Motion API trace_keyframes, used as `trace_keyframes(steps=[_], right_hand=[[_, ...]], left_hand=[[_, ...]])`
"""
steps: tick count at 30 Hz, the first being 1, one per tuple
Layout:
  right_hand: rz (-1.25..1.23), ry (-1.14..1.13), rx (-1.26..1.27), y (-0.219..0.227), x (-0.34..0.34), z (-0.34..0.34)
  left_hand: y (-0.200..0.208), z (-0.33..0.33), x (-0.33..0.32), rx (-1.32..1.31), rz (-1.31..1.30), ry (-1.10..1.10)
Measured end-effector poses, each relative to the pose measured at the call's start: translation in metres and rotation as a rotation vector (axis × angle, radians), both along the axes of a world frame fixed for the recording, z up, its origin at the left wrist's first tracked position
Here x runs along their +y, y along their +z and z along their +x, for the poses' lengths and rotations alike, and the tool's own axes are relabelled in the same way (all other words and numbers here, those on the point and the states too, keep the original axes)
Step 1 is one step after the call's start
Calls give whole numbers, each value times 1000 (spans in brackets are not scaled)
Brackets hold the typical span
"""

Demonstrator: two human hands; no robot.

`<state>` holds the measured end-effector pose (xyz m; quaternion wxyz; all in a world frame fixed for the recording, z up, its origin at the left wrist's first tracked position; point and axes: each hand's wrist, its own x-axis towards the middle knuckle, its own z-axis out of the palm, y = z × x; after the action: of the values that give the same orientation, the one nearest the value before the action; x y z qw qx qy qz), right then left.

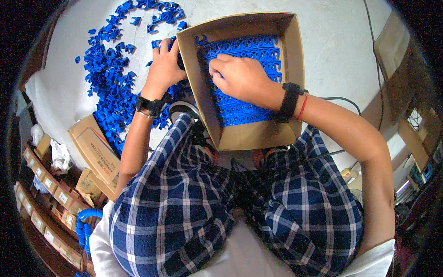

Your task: The person sits on the floor and repeatedly picks up small blue plastic clips from a pile, then inserts them into slots on a blue plastic tray inside a cardboard box. They continue this process, filling the tray with the clips.

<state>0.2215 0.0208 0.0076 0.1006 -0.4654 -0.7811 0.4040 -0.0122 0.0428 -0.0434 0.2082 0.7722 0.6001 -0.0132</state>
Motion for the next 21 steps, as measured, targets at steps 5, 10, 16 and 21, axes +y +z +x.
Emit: trace_keyframes(steps=[5,10,16,21], right_hand=[[8,21,23,0,-1,0],[-4,37,33,-2,-2,-1],[0,39,56,-6,-6,-3],[-24,58,20,-7,-8,-1]], left_hand=[[6,-5,2,-52,-63,4],[5,-3,-7,-18,-24,9],[0,10,-18,-17,8,67],[4,7,-15,-44,-31,83]])
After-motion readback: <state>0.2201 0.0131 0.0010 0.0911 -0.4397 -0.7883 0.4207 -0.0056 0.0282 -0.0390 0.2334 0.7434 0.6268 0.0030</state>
